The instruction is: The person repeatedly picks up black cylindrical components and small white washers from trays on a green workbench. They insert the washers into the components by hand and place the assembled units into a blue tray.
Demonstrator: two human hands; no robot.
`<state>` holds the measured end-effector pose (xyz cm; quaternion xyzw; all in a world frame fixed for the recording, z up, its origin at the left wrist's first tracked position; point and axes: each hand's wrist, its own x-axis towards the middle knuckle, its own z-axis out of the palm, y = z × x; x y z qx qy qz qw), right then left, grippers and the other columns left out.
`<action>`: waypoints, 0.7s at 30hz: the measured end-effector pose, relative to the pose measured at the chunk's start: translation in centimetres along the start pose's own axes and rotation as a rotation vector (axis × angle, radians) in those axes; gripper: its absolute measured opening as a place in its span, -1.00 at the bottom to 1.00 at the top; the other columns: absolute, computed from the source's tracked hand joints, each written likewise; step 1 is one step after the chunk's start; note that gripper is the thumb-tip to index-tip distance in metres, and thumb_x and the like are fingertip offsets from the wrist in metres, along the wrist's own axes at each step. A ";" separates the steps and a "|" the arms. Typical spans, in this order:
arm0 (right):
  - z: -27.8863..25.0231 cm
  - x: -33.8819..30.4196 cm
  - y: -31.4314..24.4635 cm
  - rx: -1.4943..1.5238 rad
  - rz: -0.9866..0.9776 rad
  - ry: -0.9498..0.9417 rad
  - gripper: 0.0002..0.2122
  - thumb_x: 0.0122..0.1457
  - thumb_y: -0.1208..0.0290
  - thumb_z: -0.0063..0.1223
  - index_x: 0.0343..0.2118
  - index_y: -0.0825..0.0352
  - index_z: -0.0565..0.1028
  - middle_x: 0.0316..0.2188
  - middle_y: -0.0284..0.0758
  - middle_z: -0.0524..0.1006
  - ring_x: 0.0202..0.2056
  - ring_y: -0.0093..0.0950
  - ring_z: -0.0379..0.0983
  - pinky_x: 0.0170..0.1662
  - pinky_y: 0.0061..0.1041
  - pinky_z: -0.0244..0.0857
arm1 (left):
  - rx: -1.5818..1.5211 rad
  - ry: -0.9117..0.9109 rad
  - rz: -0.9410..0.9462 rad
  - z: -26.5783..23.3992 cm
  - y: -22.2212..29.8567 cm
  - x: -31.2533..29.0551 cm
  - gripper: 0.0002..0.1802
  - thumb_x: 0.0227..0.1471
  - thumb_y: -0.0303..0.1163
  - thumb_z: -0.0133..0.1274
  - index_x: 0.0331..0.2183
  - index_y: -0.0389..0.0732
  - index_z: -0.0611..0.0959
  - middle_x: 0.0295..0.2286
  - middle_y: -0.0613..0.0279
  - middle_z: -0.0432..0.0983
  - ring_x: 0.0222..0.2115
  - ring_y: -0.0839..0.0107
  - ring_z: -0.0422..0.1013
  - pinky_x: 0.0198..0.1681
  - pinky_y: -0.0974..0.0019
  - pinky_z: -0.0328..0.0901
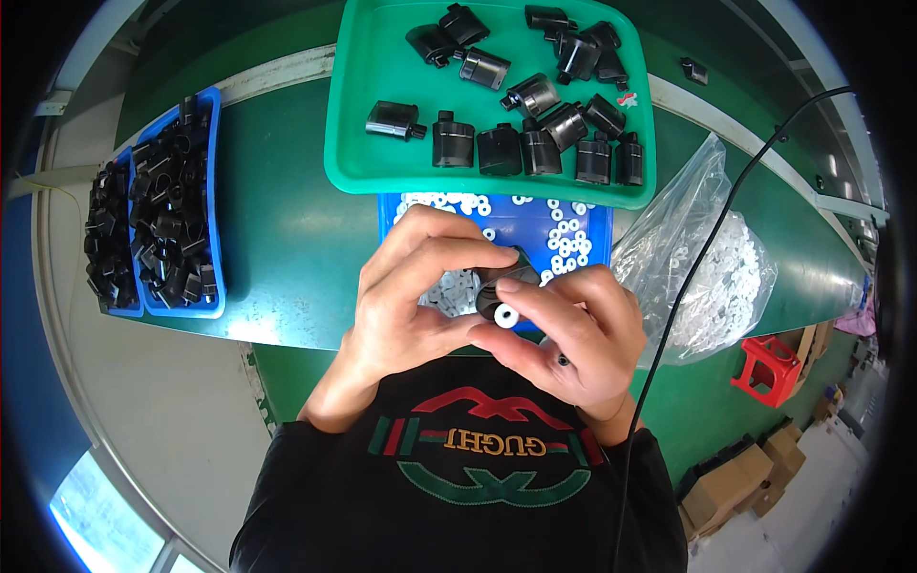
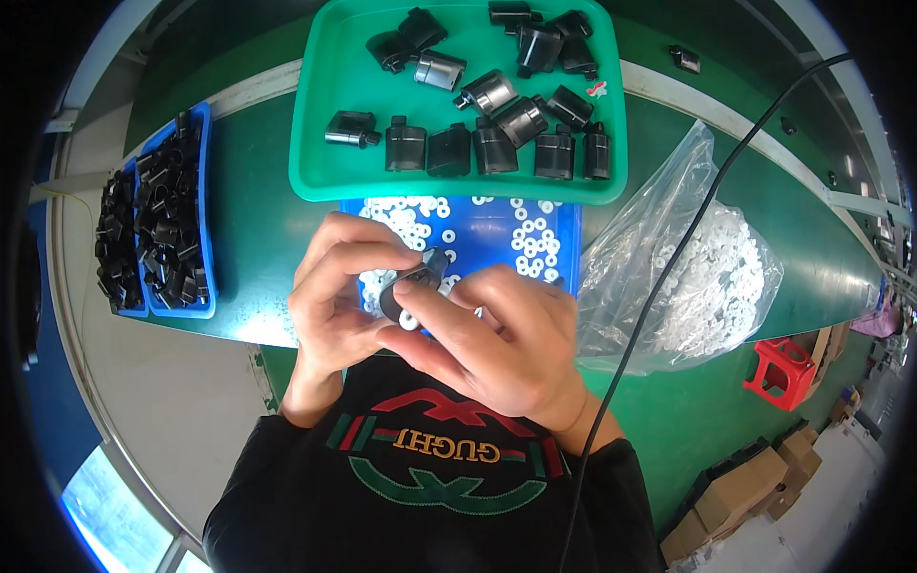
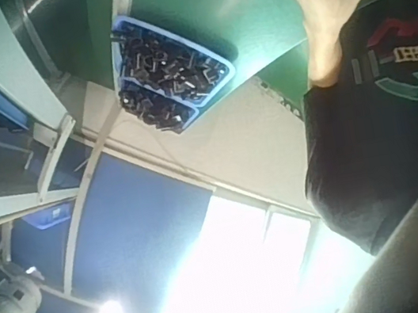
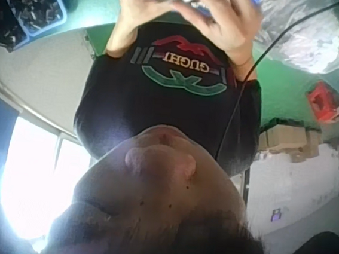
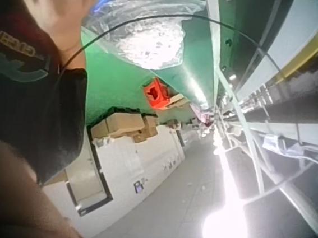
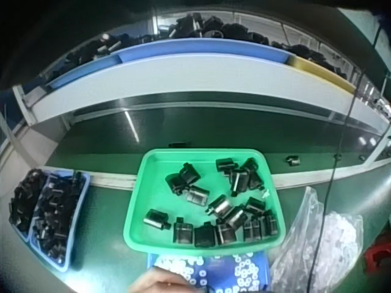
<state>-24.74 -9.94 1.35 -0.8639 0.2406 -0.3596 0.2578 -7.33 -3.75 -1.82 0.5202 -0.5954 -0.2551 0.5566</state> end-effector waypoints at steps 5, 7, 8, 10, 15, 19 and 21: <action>0.6 -0.3 0.3 0.073 0.036 0.107 -0.52 -0.25 0.37 0.50 -0.18 0.26 0.57 -0.57 -0.45 0.43 -0.63 -0.60 0.40 -0.63 -0.64 0.23 | 0.003 0.003 0.030 0.6 -0.1 0.4 -0.40 -0.50 -0.34 0.46 -0.24 -0.22 0.68 -0.31 0.22 0.49 -0.27 0.29 0.43 -0.25 0.27 0.33; 0.4 -0.3 0.3 0.092 0.051 0.086 -0.49 -0.26 0.39 0.51 -0.16 0.30 0.54 -0.51 -0.42 0.51 -0.59 -0.58 0.46 -0.61 -0.64 0.26 | -0.002 0.001 0.033 0.6 -0.3 0.2 -0.41 -0.50 -0.34 0.46 -0.26 -0.22 0.67 -0.30 0.23 0.50 -0.27 0.28 0.44 -0.26 0.28 0.34; 0.5 -0.4 0.3 0.103 0.067 0.090 -0.49 -0.26 0.40 0.51 -0.16 0.30 0.54 -0.50 -0.41 0.52 -0.59 -0.58 0.46 -0.61 -0.64 0.26 | 0.001 0.005 0.027 0.6 -0.2 0.1 -0.41 -0.50 -0.34 0.46 -0.26 -0.22 0.67 -0.30 0.23 0.50 -0.27 0.28 0.44 -0.26 0.27 0.34; 0.7 -0.6 0.3 0.118 0.097 0.103 -0.48 -0.27 0.40 0.52 -0.16 0.31 0.54 -0.49 -0.39 0.53 -0.58 -0.57 0.46 -0.60 -0.64 0.26 | 0.004 0.011 0.024 0.6 -0.2 0.1 -0.42 -0.49 -0.35 0.46 -0.27 -0.22 0.67 -0.29 0.23 0.50 -0.27 0.28 0.44 -0.26 0.27 0.34; 1.0 -0.4 0.8 0.128 0.033 0.098 -0.47 -0.20 0.37 0.51 -0.15 0.42 0.49 -0.38 -0.34 0.46 -0.62 -0.69 0.19 -0.61 -0.69 0.01 | -0.033 -0.046 0.031 0.2 -0.3 0.5 -0.41 -0.43 -0.35 0.44 -0.21 -0.21 0.64 -0.24 0.20 0.50 -0.23 0.23 0.45 -0.20 0.23 0.37; 1.2 -0.4 -0.2 0.184 0.197 0.132 -0.44 -0.27 0.45 0.51 -0.12 0.38 0.51 -0.31 -0.27 0.48 -0.38 -0.47 0.41 -0.42 -0.58 0.30 | -0.100 -0.082 0.013 -0.3 -0.3 0.6 -0.43 -0.37 -0.40 0.42 -0.19 -0.21 0.62 -0.18 0.14 0.49 -0.17 0.16 0.45 -0.14 0.21 0.39; 1.6 -0.3 -0.1 0.165 0.229 0.111 -0.43 -0.28 0.46 0.51 -0.11 0.38 0.51 -0.28 -0.26 0.47 -0.31 -0.44 0.44 -0.36 -0.57 0.35 | -0.050 -0.068 0.055 -0.3 -0.7 0.2 -0.41 -0.36 -0.44 0.42 -0.16 -0.22 0.61 -0.17 0.12 0.49 -0.16 0.16 0.45 -0.14 0.21 0.40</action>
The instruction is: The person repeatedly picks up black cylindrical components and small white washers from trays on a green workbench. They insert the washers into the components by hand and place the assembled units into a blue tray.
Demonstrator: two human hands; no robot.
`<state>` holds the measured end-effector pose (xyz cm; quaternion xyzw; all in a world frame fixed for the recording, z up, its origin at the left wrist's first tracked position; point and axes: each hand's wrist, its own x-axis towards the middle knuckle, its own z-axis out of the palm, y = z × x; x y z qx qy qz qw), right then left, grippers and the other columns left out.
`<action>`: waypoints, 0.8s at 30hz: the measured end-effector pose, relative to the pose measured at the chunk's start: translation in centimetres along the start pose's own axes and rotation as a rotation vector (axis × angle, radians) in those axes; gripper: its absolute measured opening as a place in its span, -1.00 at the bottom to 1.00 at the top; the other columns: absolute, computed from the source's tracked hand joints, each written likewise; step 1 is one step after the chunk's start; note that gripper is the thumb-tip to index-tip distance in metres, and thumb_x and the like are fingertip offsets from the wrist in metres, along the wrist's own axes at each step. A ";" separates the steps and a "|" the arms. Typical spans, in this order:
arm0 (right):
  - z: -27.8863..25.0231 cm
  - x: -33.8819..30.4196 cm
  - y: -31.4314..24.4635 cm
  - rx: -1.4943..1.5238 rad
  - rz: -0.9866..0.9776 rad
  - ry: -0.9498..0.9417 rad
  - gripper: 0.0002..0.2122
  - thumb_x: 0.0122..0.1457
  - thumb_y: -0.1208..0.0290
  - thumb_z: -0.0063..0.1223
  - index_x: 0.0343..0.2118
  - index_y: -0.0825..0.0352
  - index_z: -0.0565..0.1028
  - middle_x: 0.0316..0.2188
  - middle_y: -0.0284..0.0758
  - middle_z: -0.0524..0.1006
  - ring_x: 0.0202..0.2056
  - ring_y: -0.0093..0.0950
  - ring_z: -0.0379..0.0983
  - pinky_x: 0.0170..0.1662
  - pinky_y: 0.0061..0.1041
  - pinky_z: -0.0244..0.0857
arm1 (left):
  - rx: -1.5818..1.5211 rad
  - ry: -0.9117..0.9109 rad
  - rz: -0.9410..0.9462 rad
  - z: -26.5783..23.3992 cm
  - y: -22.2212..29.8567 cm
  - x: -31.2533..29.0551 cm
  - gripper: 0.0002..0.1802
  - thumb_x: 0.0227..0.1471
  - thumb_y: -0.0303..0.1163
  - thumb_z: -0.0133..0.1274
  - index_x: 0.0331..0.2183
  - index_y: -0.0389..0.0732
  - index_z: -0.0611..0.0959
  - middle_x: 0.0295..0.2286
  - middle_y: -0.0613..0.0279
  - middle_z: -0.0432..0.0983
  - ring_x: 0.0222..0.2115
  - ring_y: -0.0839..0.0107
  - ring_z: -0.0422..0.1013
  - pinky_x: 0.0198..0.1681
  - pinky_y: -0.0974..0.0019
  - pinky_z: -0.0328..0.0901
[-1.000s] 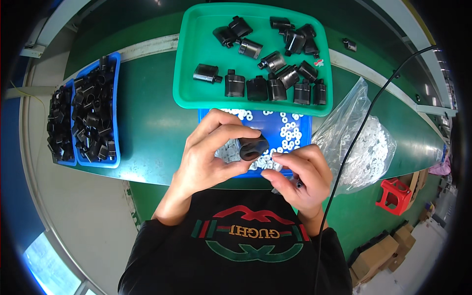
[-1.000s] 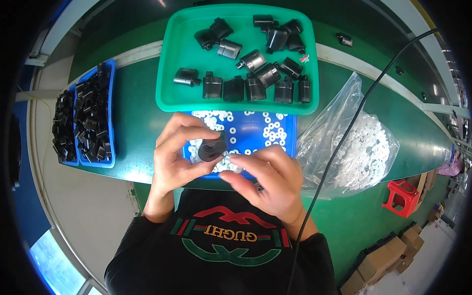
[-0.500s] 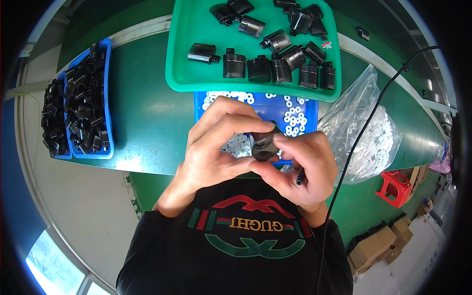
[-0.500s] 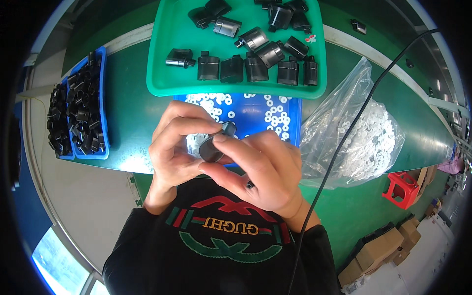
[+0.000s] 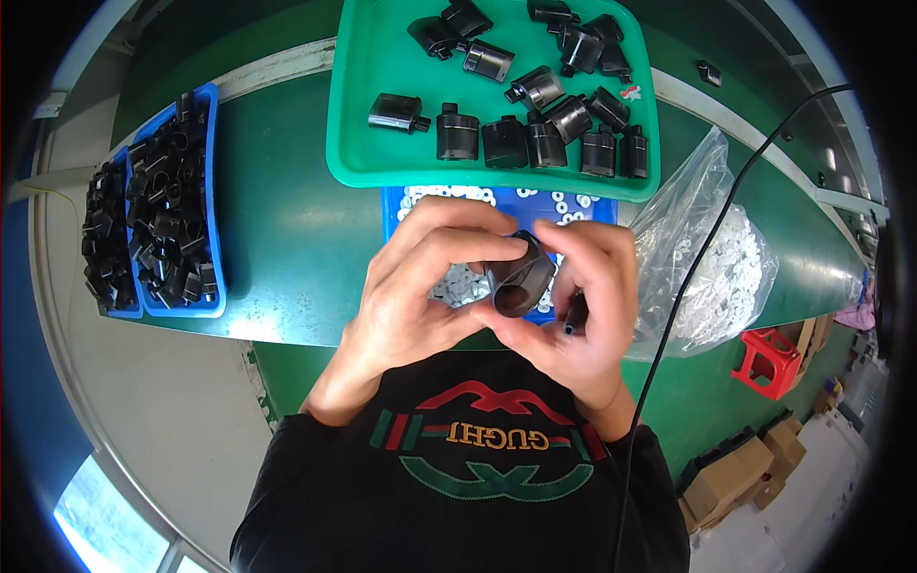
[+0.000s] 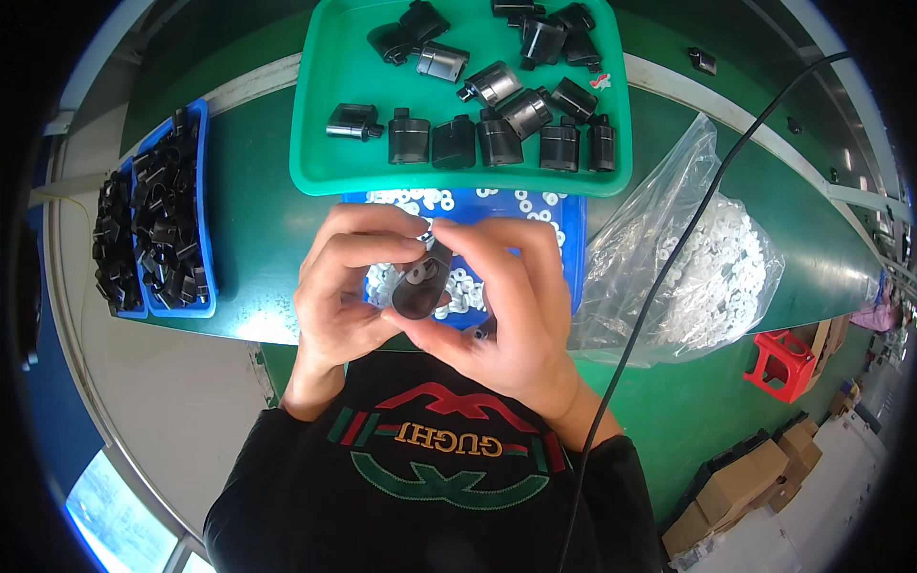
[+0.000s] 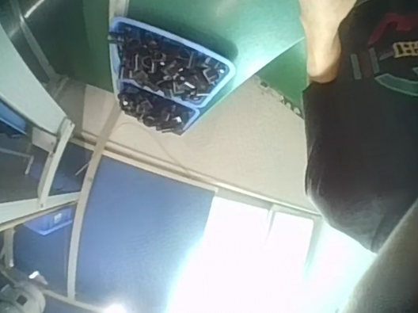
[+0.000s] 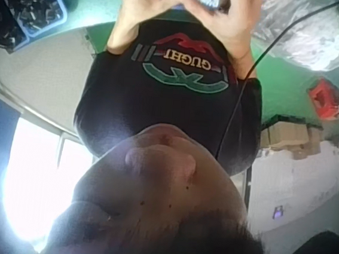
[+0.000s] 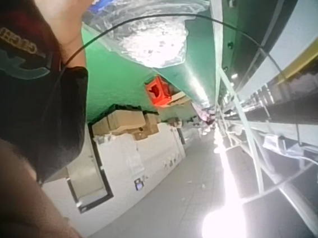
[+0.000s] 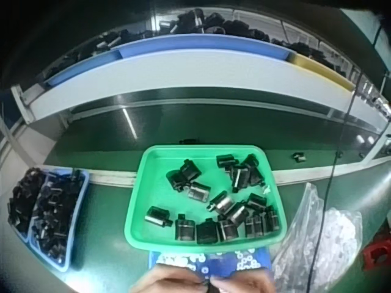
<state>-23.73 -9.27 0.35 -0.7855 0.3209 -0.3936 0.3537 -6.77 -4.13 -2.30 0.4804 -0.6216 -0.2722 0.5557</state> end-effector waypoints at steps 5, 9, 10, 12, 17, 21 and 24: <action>-1.9 0.3 -0.8 0.041 -0.145 -0.030 -0.40 -0.29 0.37 0.53 -0.09 0.37 0.52 -0.28 -0.27 0.44 -0.31 -0.39 0.44 -0.32 -0.50 0.38 | -0.032 -0.029 -0.046 -2.1 -0.6 0.2 -0.15 -0.41 -0.51 0.45 0.02 -0.23 0.47 -0.15 0.08 0.49 -0.23 0.26 0.44 -0.22 0.26 0.36; -1.0 0.2 1.5 -0.029 -0.023 -0.107 -0.44 -0.27 0.43 0.48 -0.09 0.34 0.53 -0.29 -0.27 0.46 -0.36 -0.39 0.48 -0.37 -0.48 0.40 | 0.016 -0.003 -0.115 -4.0 -1.7 -0.3 -0.20 -0.36 -0.56 0.41 0.01 -0.26 0.47 -0.18 0.09 0.51 -0.25 0.32 0.44 -0.23 0.28 0.35; -1.0 0.1 1.5 -0.012 -0.017 -0.110 -0.45 -0.26 0.44 0.47 -0.09 0.33 0.53 -0.29 -0.27 0.46 -0.37 -0.40 0.48 -0.38 -0.49 0.40 | 0.049 -0.025 -0.116 -4.3 -1.9 -0.5 -0.22 -0.35 -0.56 0.40 0.01 -0.26 0.47 -0.20 0.10 0.52 -0.26 0.33 0.45 -0.22 0.28 0.35; -1.2 0.3 1.6 0.001 -0.009 -0.111 -0.46 -0.25 0.45 0.45 -0.10 0.32 0.53 -0.29 -0.28 0.45 -0.39 -0.41 0.49 -0.41 -0.50 0.40 | 0.028 -0.047 -0.139 -4.1 -1.8 -0.3 -0.26 -0.31 -0.59 0.37 0.00 -0.26 0.48 -0.25 0.14 0.54 -0.28 0.34 0.46 -0.21 0.30 0.34; -1.1 -0.2 1.9 0.010 -0.027 -0.113 -0.45 -0.25 0.44 0.46 -0.09 0.36 0.54 -0.28 -0.31 0.43 -0.42 -0.55 0.35 -0.46 -0.61 0.21 | -0.067 -0.081 -0.194 -3.1 -2.3 -1.1 -0.26 -0.31 -0.61 0.36 0.01 -0.26 0.48 -0.26 0.15 0.55 -0.29 0.37 0.45 -0.22 0.32 0.32; -1.3 -0.2 2.0 -0.006 -0.078 -0.117 -0.43 -0.23 0.44 0.42 -0.04 0.28 0.49 -0.24 -0.29 0.44 -0.36 -0.41 0.53 -0.41 -0.50 0.48 | -0.108 -0.130 -0.183 -2.5 -2.8 -1.1 -0.25 -0.30 -0.60 0.36 0.02 -0.25 0.48 -0.26 0.16 0.55 -0.30 0.39 0.44 -0.23 0.32 0.32; -1.3 -0.1 1.5 0.028 -0.096 -0.103 -0.42 -0.25 0.46 0.40 -0.04 0.31 0.47 -0.21 -0.29 0.48 -0.35 -0.42 0.55 -0.41 -0.51 0.49 | -0.138 -0.218 -0.159 -2.8 -2.6 -0.7 -0.23 -0.29 -0.59 0.37 0.04 -0.28 0.46 -0.17 0.10 0.54 -0.20 0.34 0.46 -0.17 0.29 0.34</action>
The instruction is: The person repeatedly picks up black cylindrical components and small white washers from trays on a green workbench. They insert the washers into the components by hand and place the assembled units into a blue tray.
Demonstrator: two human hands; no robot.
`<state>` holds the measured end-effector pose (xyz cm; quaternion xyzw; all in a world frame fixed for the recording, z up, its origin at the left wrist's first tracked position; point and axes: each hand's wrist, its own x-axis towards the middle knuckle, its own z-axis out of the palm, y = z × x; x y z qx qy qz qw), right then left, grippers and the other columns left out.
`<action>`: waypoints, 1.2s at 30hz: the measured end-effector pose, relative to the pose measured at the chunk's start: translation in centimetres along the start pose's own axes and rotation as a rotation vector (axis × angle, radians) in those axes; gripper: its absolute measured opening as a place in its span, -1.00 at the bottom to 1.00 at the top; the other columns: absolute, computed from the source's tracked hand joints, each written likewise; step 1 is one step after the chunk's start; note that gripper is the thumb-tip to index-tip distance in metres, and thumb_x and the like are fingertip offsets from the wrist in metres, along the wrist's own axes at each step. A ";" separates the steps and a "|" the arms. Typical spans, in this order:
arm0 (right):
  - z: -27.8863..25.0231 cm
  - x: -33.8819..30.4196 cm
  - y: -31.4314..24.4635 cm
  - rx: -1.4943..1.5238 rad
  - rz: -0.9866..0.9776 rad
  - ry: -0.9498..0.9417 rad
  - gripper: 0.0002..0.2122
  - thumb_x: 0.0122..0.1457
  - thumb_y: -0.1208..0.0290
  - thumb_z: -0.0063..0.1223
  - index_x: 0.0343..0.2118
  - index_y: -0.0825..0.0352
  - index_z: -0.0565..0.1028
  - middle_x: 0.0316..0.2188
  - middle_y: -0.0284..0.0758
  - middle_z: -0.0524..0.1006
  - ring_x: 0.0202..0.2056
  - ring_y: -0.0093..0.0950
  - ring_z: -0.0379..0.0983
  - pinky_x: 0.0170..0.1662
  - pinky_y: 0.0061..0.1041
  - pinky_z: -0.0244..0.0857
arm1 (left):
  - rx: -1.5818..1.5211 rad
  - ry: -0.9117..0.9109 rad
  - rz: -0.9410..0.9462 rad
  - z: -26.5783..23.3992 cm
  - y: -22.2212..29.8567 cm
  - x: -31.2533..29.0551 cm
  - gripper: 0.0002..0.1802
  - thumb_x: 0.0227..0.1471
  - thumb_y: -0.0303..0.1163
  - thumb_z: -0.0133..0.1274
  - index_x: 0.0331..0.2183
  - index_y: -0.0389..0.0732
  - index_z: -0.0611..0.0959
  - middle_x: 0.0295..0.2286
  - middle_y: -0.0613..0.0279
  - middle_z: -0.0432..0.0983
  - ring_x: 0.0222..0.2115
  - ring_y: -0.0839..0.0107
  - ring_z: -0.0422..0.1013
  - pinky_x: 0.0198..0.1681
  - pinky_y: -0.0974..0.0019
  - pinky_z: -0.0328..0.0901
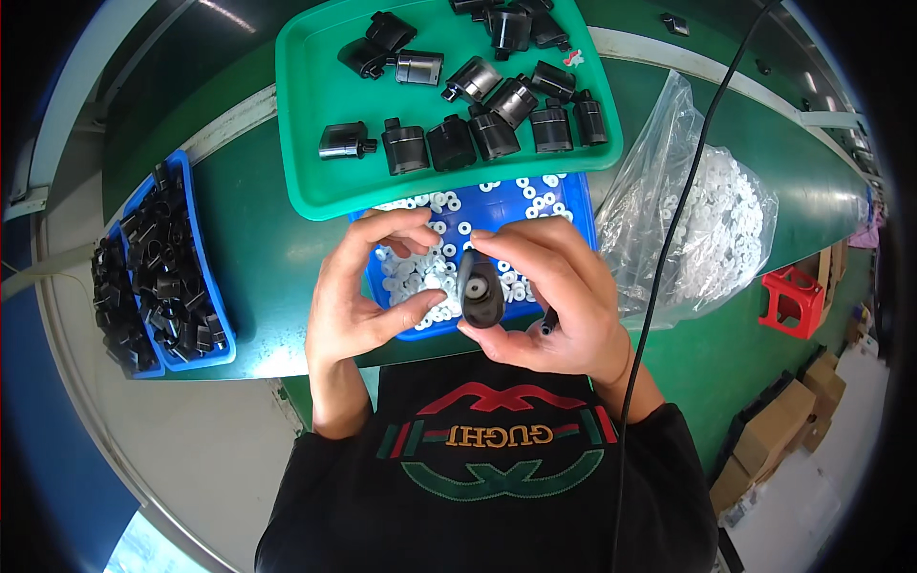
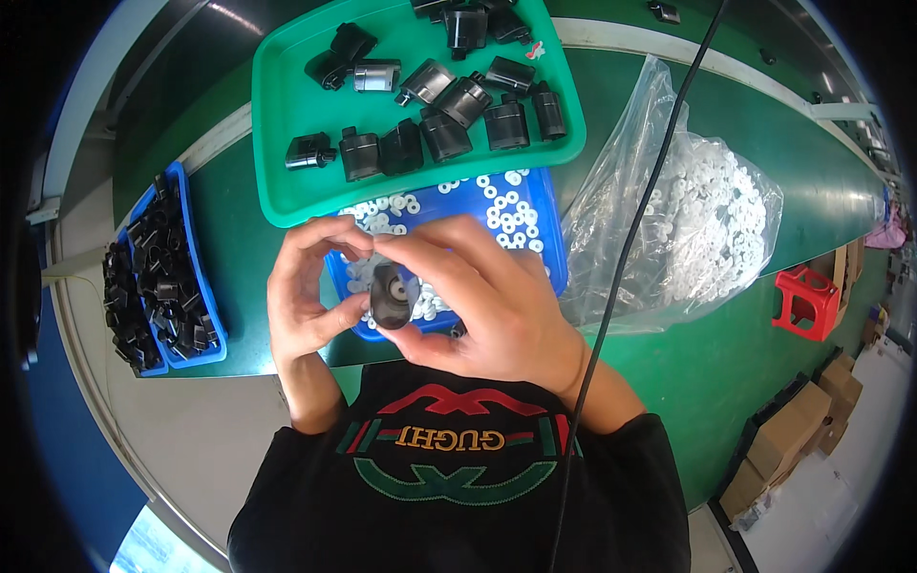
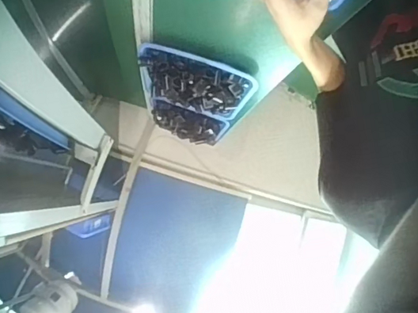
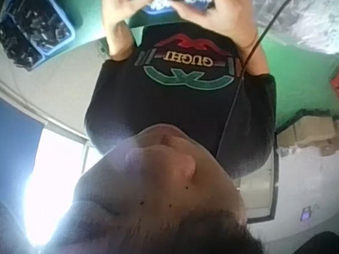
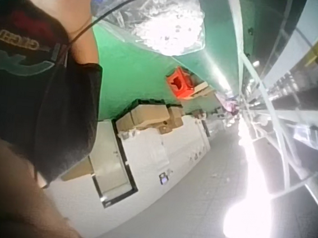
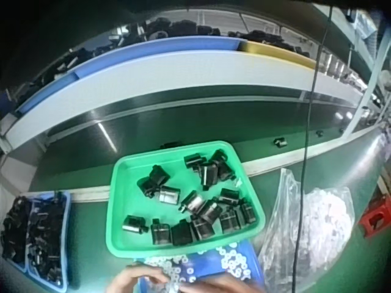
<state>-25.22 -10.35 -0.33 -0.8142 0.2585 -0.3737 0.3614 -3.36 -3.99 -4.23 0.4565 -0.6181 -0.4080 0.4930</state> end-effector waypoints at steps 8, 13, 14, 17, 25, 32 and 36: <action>-0.7 0.5 -0.8 0.144 -0.034 -0.099 -0.63 -0.04 0.49 0.29 -0.11 0.39 0.54 -0.23 -0.15 0.50 -0.27 -0.39 0.47 -0.28 -0.50 0.42 | -0.281 -0.038 -0.049 1.3 1.2 0.3 -0.23 -0.32 -0.51 0.41 0.03 -0.36 0.52 -0.19 0.06 0.54 -0.12 0.27 0.46 -0.09 0.22 0.37; -3.5 1.5 -1.5 0.442 -0.225 -0.015 -0.84 0.19 0.43 -0.07 -0.37 0.36 0.54 -0.40 -0.18 0.51 -0.55 -0.53 0.31 -0.52 -0.64 0.17 | -0.031 -0.037 0.102 1.5 1.2 1.4 -0.39 -0.40 -0.52 0.35 -0.14 -0.26 0.61 -0.31 0.10 0.55 -0.24 0.24 0.49 -0.17 0.25 0.36; -3.9 2.1 -1.9 0.598 -0.258 -0.025 -0.88 0.12 0.49 -0.05 -0.43 0.38 0.52 -0.45 -0.17 0.50 -0.58 -0.52 0.30 -0.55 -0.63 0.15 | -0.099 -0.004 0.077 2.3 0.9 1.2 -0.43 -0.40 -0.53 0.33 -0.18 -0.26 0.60 -0.31 0.10 0.55 -0.24 0.24 0.49 -0.17 0.24 0.36; -4.3 3.6 -2.4 1.067 -0.369 -0.062 -0.98 -0.11 0.64 -0.01 -0.60 0.41 0.45 -0.62 -0.16 0.45 -0.68 -0.49 0.27 -0.64 -0.61 0.10 | -0.247 0.014 -0.009 3.5 0.5 1.0 -0.53 -0.37 -0.58 0.27 -0.27 -0.23 0.54 -0.36 0.17 0.56 -0.33 0.33 0.52 -0.26 0.32 0.38; -1.1 3.2 -3.4 1.067 -0.218 0.088 -0.79 -0.10 0.72 0.10 -0.66 0.33 0.31 -0.66 -0.32 0.41 -0.71 -0.55 0.13 -0.71 -0.59 -0.10 | -0.197 0.050 0.011 4.8 0.8 1.0 -0.54 -0.34 -0.59 0.33 -0.33 -0.19 0.47 -0.52 0.33 0.50 -0.57 0.56 0.43 -0.53 0.48 0.27; -0.8 3.4 -2.1 1.036 -0.254 -0.019 -0.76 -0.19 0.84 0.05 -0.65 0.32 0.31 -0.68 -0.34 0.37 -0.70 -0.57 0.10 -0.71 -0.58 -0.14 | -0.197 0.138 0.056 5.8 0.6 0.8 -0.51 -0.36 -0.57 0.38 -0.34 -0.17 0.45 -0.52 0.30 0.52 -0.59 0.53 0.42 -0.55 0.46 0.27; -0.7 3.3 -1.9 1.034 -0.253 -0.035 -0.76 -0.21 0.86 0.01 -0.63 0.33 0.32 -0.68 -0.35 0.37 -0.69 -0.57 0.08 -0.70 -0.58 -0.15 | -0.216 0.123 0.071 5.9 0.6 0.9 -0.49 -0.36 -0.57 0.39 -0.33 -0.17 0.45 -0.51 0.28 0.53 -0.58 0.50 0.43 -0.54 0.46 0.28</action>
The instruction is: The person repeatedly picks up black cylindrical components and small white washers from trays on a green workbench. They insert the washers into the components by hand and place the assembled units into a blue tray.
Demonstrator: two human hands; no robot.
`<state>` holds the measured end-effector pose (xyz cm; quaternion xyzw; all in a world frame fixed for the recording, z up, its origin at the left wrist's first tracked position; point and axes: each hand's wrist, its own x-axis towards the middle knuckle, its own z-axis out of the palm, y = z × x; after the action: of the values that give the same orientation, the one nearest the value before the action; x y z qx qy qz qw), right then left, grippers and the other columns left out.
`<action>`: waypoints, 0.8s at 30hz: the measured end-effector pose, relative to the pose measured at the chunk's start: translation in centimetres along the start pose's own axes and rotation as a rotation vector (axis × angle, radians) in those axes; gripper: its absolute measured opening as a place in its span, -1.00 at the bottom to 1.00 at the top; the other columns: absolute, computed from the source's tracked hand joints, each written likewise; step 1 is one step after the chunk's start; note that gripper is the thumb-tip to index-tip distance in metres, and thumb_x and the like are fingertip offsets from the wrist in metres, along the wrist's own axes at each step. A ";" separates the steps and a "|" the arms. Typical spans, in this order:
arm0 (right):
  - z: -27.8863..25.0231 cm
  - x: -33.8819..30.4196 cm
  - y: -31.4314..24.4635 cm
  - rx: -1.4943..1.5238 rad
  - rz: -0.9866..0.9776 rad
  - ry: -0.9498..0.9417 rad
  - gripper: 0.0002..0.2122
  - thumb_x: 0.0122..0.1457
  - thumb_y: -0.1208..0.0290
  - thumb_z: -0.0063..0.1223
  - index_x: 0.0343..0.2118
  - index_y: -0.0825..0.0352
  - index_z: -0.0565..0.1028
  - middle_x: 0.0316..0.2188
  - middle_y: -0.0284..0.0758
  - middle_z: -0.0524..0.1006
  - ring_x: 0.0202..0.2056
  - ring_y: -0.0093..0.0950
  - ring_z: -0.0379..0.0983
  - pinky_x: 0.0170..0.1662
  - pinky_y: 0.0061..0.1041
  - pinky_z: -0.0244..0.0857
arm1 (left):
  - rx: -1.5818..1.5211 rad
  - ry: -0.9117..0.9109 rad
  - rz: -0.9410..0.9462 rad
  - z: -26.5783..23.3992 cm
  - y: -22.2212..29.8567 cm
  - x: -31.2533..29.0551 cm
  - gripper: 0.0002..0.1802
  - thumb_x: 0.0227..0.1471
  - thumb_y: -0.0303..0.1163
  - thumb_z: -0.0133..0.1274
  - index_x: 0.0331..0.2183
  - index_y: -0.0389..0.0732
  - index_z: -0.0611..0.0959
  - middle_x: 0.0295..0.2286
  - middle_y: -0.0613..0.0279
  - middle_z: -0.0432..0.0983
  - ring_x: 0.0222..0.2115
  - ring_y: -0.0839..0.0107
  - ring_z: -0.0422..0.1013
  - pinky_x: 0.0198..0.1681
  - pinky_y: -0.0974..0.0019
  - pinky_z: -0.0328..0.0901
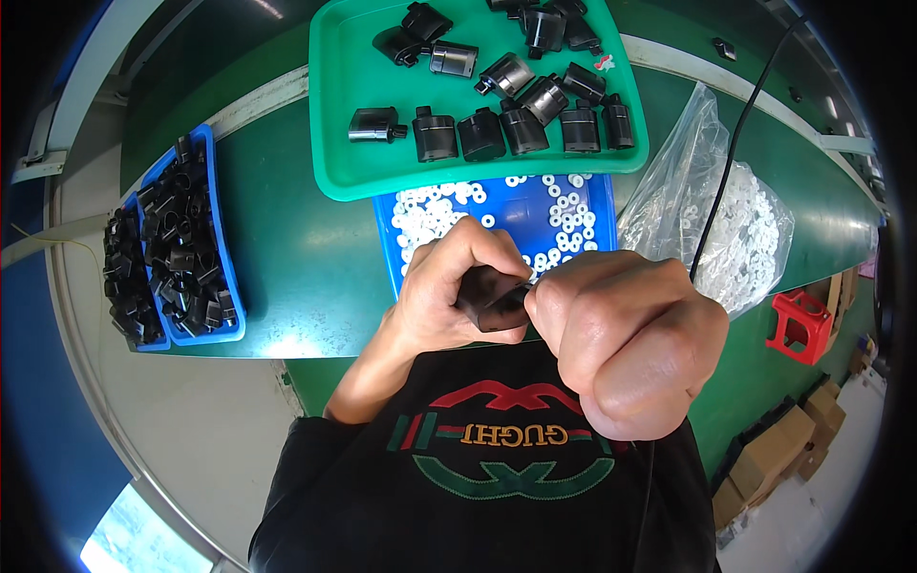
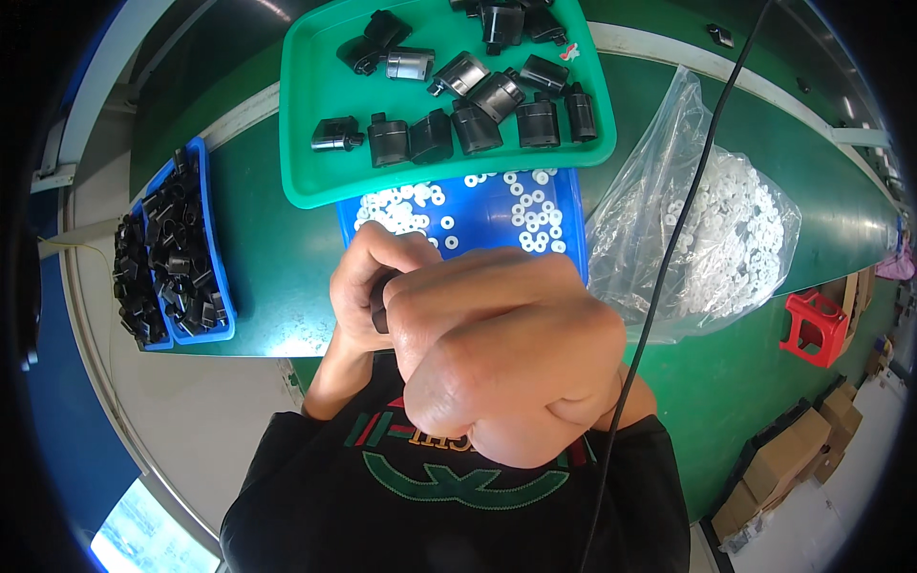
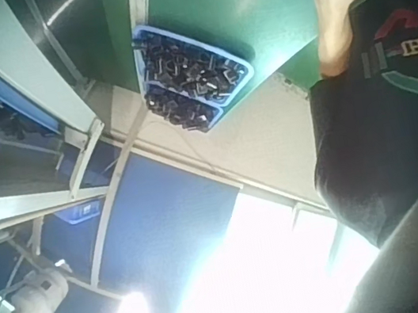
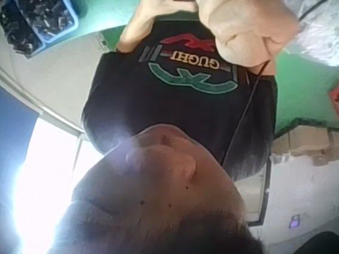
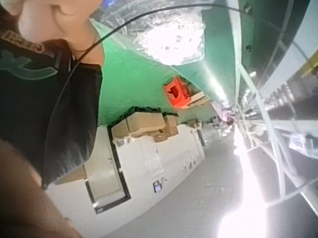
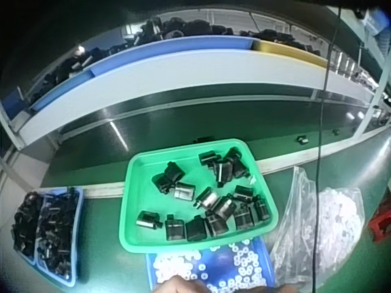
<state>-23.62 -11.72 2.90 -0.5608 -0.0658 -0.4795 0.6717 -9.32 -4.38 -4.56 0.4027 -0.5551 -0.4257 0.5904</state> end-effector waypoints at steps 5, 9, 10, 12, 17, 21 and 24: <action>0.5 -0.1 0.4 0.018 -0.034 0.026 -0.77 -0.19 0.85 0.00 -0.64 0.33 0.31 -0.69 -0.35 0.35 -0.70 -0.57 0.07 -0.71 -0.57 -0.15 | -0.069 -0.033 0.014 0.1 0.3 0.1 -0.49 -0.33 -0.54 0.41 -0.33 -0.18 0.45 -0.52 0.27 0.52 -0.57 0.47 0.44 -0.53 0.44 0.28; 0.7 0.1 0.6 0.000 -0.046 0.028 -0.81 -0.22 0.82 -0.05 -0.69 0.34 0.31 -0.71 -0.35 0.28 -0.71 -0.54 0.06 -0.67 -0.53 -0.13 | -0.089 -0.050 0.026 -0.2 0.7 0.3 -0.48 -0.30 -0.45 0.45 -0.32 -0.19 0.45 -0.52 0.26 0.50 -0.58 0.46 0.42 -0.53 0.41 0.28; 1.0 -0.1 0.7 -0.032 -0.043 0.038 -0.83 -0.26 0.80 -0.07 -0.73 0.35 0.31 -0.72 -0.35 0.22 -0.71 -0.51 0.05 -0.63 -0.48 -0.10 | -0.050 -0.046 0.042 -0.4 1.0 0.4 -0.48 -0.30 -0.43 0.46 -0.32 -0.19 0.45 -0.52 0.26 0.50 -0.57 0.45 0.42 -0.53 0.41 0.28; 0.7 -0.5 1.4 -0.049 -0.117 -0.005 -0.85 -0.28 0.77 -0.07 -0.76 0.35 0.31 -0.72 -0.35 0.21 -0.69 -0.47 0.09 -0.63 -0.49 -0.09 | 0.028 -0.037 0.075 -0.7 1.5 0.7 -0.47 -0.29 -0.40 0.47 -0.31 -0.19 0.46 -0.52 0.25 0.49 -0.57 0.44 0.41 -0.52 0.40 0.29; 1.1 -0.2 1.6 -0.013 -0.117 0.111 -0.83 -0.13 0.72 -0.06 -0.69 0.32 0.27 -0.74 -0.32 0.30 -0.74 -0.52 0.08 -0.70 -0.52 -0.11 | 0.132 -0.098 0.114 -1.5 2.1 1.7 -0.45 -0.37 -0.39 0.49 -0.33 -0.20 0.49 -0.49 0.24 0.50 -0.54 0.39 0.46 -0.48 0.39 0.32; 1.9 -0.7 1.8 -0.066 -0.174 0.235 -0.80 0.00 0.60 -0.04 -0.69 0.27 0.27 -0.77 -0.34 0.29 -0.76 -0.51 0.10 -0.73 -0.51 -0.11 | 0.082 -0.107 0.014 -2.5 0.9 1.6 -0.49 -0.39 -0.48 0.47 -0.36 -0.20 0.50 -0.48 0.28 0.51 -0.52 0.47 0.49 -0.46 0.45 0.35; 1.9 0.2 -1.3 -0.008 -0.321 0.226 -0.76 -0.01 0.61 -0.06 -0.73 0.25 0.22 -0.76 -0.39 0.20 -0.72 -0.51 0.16 -0.69 -0.53 -0.02 | 0.090 -0.017 -0.049 -2.9 1.7 1.4 -0.54 -0.33 -0.59 0.39 -0.34 -0.23 0.48 -0.50 0.29 0.50 -0.53 0.58 0.46 -0.49 0.53 0.33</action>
<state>-23.59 -10.16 4.58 -0.4883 -0.0764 -0.6407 0.5876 -6.33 -5.23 -2.70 0.4385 -0.5686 -0.4182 0.5563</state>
